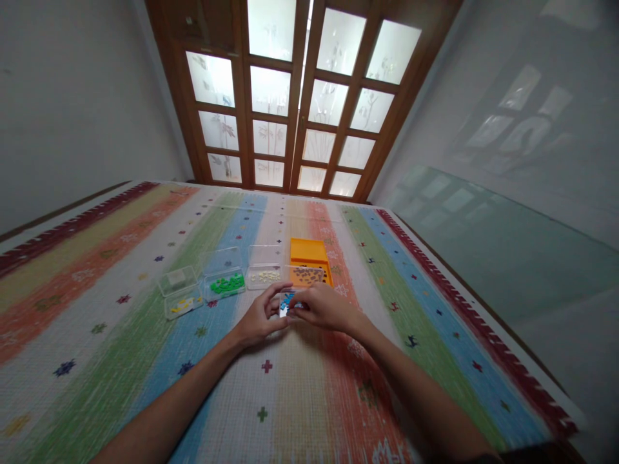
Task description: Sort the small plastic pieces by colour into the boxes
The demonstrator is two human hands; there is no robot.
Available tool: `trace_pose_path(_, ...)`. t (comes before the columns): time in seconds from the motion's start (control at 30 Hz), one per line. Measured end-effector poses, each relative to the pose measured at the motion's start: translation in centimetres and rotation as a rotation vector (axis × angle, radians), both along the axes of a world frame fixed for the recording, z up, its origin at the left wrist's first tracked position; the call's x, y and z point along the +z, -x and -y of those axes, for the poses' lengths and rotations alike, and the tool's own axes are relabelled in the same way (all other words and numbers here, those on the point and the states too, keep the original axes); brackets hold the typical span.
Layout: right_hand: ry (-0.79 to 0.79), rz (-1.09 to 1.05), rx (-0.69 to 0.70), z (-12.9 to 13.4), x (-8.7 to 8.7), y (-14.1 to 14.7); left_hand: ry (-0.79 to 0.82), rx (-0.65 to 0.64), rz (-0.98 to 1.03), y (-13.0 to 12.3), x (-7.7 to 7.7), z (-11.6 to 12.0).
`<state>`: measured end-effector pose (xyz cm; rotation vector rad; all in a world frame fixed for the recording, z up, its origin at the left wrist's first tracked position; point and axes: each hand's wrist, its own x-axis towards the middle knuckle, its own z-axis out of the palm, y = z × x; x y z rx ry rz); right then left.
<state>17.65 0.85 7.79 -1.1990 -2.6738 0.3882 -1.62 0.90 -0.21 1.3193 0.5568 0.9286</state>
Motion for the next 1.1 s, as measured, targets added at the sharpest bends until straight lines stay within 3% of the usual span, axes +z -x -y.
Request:
trace_pose_path(0.37, -0.048, 0.048, 0.053, -0.5, -0.6, 0.1, -0.008, 0.018, 0.0, 0.0, -0.1, -0.1)
trace_pose_path(0.6, -0.094, -0.058, -0.026, 0.4, -0.8, -2.8, 0.011, 0.018, -0.021, 0.0, -0.2, -0.1)
trace_pose_path(0.73, -0.005, -0.295, -0.135, 1.3, -1.4, -5.3, 0.02, 0.024, -0.007, 0.0, -0.1, -0.1)
trace_pose_path(0.83, 0.03, -0.513, -0.292, 1.7, -2.8, -6.2, 0.026, 0.042, -0.009, -0.1, 0.1, 0.0)
trace_pose_path(1.0, 0.227, -0.888, -0.524, 1.8, -6.4, -5.4, 0.0, 0.095, -0.004, -0.1, 0.2, 0.2)
trace_pose_path(1.1, 0.388, -1.053, -0.498, 2.0, -7.9, -4.7, -0.001, 0.112, 0.005, -0.2, 0.2, 0.4)
